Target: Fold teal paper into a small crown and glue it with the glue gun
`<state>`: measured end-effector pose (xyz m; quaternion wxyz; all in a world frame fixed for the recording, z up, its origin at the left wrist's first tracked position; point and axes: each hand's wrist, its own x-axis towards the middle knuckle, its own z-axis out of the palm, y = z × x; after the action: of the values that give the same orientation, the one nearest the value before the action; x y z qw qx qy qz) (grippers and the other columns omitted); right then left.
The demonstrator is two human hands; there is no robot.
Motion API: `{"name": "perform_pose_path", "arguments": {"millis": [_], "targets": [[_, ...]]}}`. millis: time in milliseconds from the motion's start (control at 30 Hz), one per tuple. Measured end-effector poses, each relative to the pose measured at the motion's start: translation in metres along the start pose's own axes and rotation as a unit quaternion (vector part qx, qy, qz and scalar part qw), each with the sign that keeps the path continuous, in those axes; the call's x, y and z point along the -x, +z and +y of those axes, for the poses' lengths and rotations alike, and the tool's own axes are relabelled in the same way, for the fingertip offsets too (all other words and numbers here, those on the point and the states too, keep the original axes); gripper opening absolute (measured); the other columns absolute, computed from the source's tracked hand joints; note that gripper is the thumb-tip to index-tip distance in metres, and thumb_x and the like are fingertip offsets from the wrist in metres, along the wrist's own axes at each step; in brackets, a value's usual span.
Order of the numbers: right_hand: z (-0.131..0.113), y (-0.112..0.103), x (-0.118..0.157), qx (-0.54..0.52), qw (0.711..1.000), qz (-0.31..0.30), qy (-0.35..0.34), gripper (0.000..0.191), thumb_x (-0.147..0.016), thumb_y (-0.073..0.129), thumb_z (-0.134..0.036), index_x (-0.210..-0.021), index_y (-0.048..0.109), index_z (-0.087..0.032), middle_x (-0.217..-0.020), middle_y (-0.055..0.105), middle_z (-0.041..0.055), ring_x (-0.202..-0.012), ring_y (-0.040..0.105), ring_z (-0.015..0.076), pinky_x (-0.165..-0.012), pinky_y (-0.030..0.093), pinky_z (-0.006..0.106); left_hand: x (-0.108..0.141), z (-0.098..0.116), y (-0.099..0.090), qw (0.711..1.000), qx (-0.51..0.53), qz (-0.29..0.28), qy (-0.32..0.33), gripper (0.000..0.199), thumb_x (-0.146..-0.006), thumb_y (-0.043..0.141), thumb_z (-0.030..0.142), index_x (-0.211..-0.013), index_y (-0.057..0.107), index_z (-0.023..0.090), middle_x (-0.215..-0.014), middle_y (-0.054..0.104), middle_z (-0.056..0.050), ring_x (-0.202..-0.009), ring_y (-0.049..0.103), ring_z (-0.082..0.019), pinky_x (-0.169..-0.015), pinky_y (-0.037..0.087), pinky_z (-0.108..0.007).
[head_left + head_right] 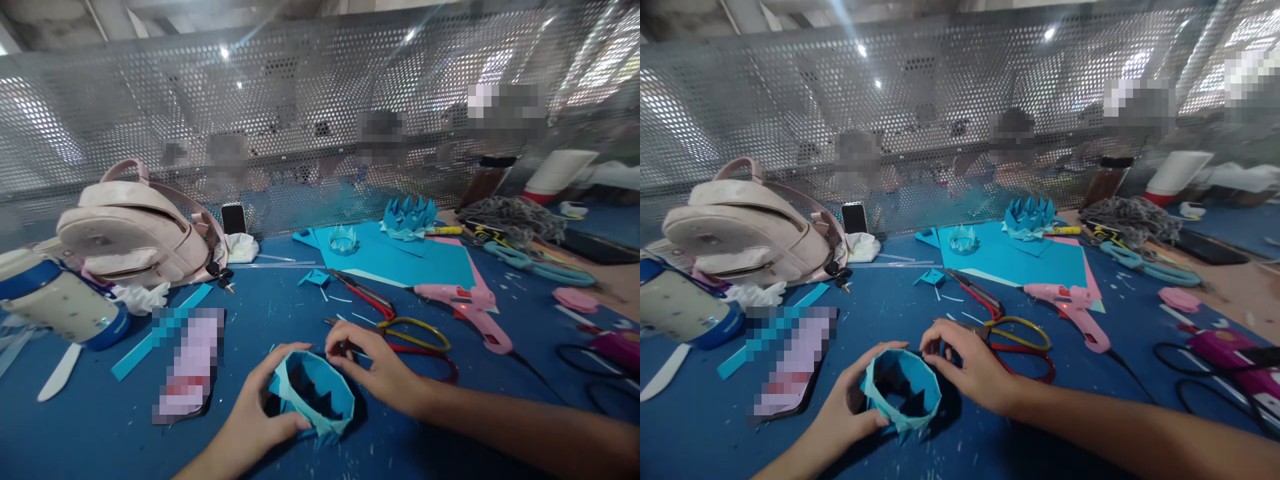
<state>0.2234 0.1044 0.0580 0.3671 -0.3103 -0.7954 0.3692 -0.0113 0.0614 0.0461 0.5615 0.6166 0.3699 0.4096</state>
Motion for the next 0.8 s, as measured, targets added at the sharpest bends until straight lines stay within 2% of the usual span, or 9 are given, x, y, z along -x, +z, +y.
{"name": "perform_pose_path", "arguments": {"millis": [100,233,433,500,600,733,800], "targets": [[0.0,0.0,0.001,0.004,1.0,-0.01,-0.01,0.004,-0.096,0.056,-0.024,-0.097,0.059,-0.022,-0.094,0.06,0.0019,-0.079,0.055,0.0124,-0.067,0.044,0.023,-0.001,-0.001,-0.001,1.0,0.014,0.02,0.003,0.075,-0.067,0.081,0.057,-0.133,0.056,0.031,-0.127,0.059,-0.006,-0.114,0.055,-0.029,-0.097,0.042,-0.034],[-0.002,-0.001,0.001,0.008,1.0,-0.015,-0.013,0.004,-0.095,0.056,-0.023,-0.097,0.059,-0.023,-0.094,0.061,0.0015,-0.082,0.056,0.0122,-0.068,0.045,0.023,-0.003,-0.003,-0.001,0.998,0.045,0.049,0.016,0.081,-0.067,0.08,0.058,-0.137,0.049,0.032,-0.115,0.061,-0.006,-0.095,0.06,-0.025,-0.08,0.049,-0.032],[-0.002,-0.001,0.0,0.026,0.998,-0.05,-0.006,0.011,-0.092,0.061,-0.025,-0.102,0.059,-0.022,-0.098,0.061,0.0025,-0.082,0.056,0.0135,-0.068,0.046,0.025,-0.009,-0.006,0.0,0.991,0.119,0.065,0.015,0.088,-0.07,0.08,0.054,-0.143,0.04,0.027,-0.091,0.062,-0.003,-0.074,0.059,-0.017,-0.067,0.049,-0.026],[-0.003,0.0,0.0,0.041,0.997,-0.064,-0.003,0.014,-0.089,0.063,-0.026,-0.102,0.06,-0.022,-0.1,0.061,0.0035,-0.084,0.056,0.0153,-0.073,0.048,0.028,-0.01,-0.008,0.001,0.987,0.142,0.067,0.025,0.084,-0.07,0.082,0.05,-0.141,0.042,0.027,-0.095,0.062,-0.004,-0.075,0.06,-0.016,-0.066,0.049,-0.024],[-0.004,0.002,-0.002,0.018,0.996,-0.082,0.03,0.014,-0.088,0.064,-0.027,-0.101,0.062,-0.022,-0.101,0.063,0.0036,-0.089,0.058,0.017,-0.082,0.049,0.031,-0.01,-0.011,0.002,0.981,0.187,0.05,0.026,0.077,-0.071,0.084,0.04,-0.136,0.046,0.03,-0.112,0.06,-0.008,-0.084,0.063,-0.016,-0.071,0.05,-0.023],[0.001,0.006,-0.004,-0.023,0.996,-0.06,0.069,0.016,-0.084,0.067,-0.027,-0.099,0.064,-0.022,-0.096,0.064,0.0024,-0.084,0.06,0.0166,-0.078,0.051,0.03,-0.009,-0.008,0.004,0.981,0.187,0.039,0.017,0.061,-0.081,0.078,0.034,-0.134,0.049,0.03,-0.121,0.058,-0.01,-0.092,0.064,-0.018,-0.08,0.053,-0.029],[0.004,0.007,-0.005,-0.055,0.994,-0.056,0.077,0.02,-0.084,0.066,-0.027,-0.104,0.062,-0.022,-0.093,0.065,0.0022,-0.079,0.061,0.0161,-0.073,0.052,0.029,-0.009,-0.006,0.004,0.985,0.168,0.044,0.016,0.053,-0.085,0.074,0.032,-0.132,0.051,0.03,-0.122,0.057,-0.01,-0.093,0.064,-0.018,-0.083,0.053,-0.03]]}}
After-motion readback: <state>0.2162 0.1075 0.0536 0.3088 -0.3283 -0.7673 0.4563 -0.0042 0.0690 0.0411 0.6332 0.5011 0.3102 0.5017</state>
